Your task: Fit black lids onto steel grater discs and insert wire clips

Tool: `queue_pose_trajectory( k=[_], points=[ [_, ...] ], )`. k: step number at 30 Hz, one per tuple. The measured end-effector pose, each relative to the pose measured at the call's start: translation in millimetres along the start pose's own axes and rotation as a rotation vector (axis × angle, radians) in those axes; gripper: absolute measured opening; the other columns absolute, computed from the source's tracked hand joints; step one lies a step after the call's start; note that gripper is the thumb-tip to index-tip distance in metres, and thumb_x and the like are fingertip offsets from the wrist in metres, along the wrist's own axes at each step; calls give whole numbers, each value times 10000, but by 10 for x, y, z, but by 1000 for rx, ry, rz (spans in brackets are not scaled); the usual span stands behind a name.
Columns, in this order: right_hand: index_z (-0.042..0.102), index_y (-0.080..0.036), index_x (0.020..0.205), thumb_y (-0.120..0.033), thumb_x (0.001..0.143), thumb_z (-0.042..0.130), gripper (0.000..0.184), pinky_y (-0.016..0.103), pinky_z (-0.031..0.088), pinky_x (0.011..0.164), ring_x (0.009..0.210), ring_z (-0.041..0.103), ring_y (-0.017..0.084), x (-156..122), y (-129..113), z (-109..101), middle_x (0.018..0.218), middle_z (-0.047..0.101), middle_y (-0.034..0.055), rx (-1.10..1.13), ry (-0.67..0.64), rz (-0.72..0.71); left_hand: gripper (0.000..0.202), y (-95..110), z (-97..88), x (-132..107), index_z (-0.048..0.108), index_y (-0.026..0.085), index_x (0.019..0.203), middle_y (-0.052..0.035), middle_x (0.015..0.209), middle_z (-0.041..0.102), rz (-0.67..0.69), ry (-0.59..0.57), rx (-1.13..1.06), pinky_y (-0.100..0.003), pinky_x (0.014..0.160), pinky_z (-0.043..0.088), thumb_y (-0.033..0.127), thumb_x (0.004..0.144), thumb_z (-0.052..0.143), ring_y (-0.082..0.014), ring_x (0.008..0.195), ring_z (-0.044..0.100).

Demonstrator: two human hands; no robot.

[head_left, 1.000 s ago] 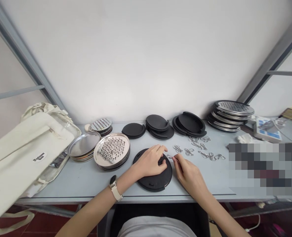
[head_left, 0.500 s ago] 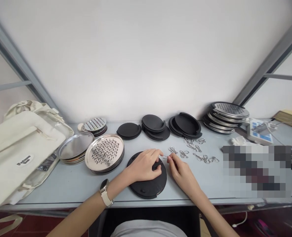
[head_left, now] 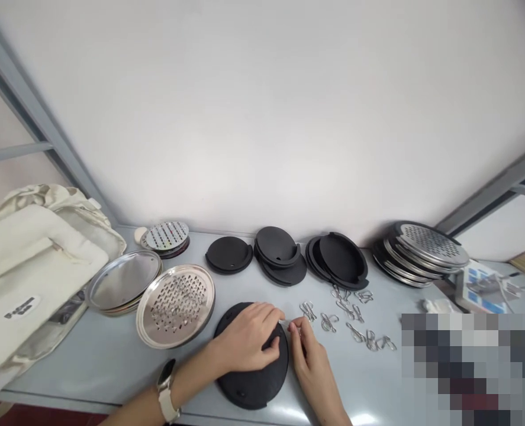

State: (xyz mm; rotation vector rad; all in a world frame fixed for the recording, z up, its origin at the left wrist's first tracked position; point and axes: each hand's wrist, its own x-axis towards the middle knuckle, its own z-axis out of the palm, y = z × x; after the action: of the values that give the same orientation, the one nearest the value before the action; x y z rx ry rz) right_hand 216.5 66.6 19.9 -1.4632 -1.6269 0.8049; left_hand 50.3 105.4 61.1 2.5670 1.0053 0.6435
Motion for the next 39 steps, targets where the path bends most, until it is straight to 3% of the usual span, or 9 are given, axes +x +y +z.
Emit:
queue_pose_trajectory(
  k=[7,13,19,29,39],
  points=[
    [426,-234,763,-400,991,344,293,269,449,624,646,551,187,78,36,26,688,524,1,-59,-81,-49,107,-6,54,-27,480,194,883,-40,881,551,-76,-14,113,-351,749,456,146,790,502,-219,829,532],
    [402,-230,735,-361,999,335,302,273,431,615,647,525,182,89,32,1,686,506,1,-82,-88,-81,93,-21,87,-41,438,208,814,-16,844,531,-136,7,69,-347,729,454,139,794,498,-199,792,517],
    [421,-228,768,-320,1002,327,267,297,430,632,683,538,199,73,83,23,716,533,20,-155,-77,-105,156,-14,56,-36,458,203,895,-14,883,544,-193,7,-18,-351,763,450,134,778,534,-199,829,521],
    [448,-227,806,-280,1002,321,239,304,432,628,699,558,206,52,168,86,734,543,24,-218,-51,-163,228,-40,50,-57,518,209,1066,-35,968,542,-158,-44,18,-359,780,460,140,849,507,-213,884,539],
    [400,-232,773,-238,985,339,220,303,418,629,687,518,202,45,69,49,710,521,11,-257,-70,-171,165,-42,25,-75,529,201,1040,-32,948,540,-104,-46,74,-348,781,464,167,880,512,-206,874,542]
  ],
)
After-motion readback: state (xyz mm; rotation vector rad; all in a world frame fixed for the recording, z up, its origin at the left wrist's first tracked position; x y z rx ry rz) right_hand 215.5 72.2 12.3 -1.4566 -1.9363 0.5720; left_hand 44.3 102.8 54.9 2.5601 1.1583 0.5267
